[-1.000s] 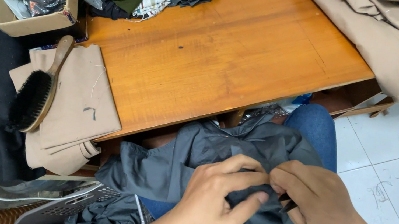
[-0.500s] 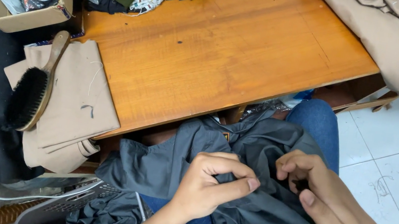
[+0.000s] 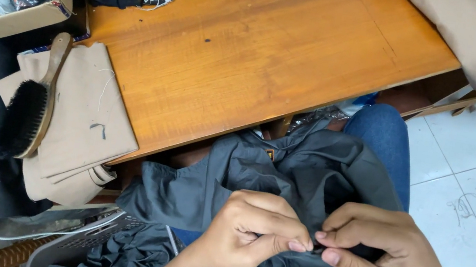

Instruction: The person sits on the floor and uses a small black tool to trim loose threads from a dark gray garment held in their lap. They repeatedly pull and cut threads from the fabric, then turn the garment over to continue trimming.

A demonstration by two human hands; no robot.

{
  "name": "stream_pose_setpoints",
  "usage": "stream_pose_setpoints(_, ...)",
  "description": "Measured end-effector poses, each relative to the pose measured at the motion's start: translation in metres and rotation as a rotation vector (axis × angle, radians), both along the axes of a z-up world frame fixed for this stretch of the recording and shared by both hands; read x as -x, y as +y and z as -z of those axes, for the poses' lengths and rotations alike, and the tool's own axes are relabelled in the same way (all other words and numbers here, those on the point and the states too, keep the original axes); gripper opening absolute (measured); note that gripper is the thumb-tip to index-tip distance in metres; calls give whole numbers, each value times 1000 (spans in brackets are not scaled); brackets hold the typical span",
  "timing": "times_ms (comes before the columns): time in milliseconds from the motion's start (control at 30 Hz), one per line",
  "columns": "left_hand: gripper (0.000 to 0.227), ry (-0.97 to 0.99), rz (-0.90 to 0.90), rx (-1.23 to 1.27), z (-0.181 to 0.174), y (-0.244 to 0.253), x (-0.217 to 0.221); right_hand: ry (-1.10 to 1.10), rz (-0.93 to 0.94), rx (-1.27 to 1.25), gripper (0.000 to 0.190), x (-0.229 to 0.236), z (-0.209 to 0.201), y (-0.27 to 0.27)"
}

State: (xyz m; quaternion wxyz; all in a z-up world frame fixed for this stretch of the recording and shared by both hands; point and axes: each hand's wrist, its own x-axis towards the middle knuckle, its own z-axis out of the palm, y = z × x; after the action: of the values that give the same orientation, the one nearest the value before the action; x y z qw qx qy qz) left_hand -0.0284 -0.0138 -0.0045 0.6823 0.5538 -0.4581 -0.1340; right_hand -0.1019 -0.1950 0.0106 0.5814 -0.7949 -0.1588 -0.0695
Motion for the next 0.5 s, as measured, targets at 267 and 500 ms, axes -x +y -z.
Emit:
stream_pose_setpoints(267,10,-26,5,-6,2,0,0,7,-6,-3,7,0,1,2)
stream_pose_setpoints(500,9,-25,-3,16,3,-1,0,-13,-9,19,9,0,3,1)
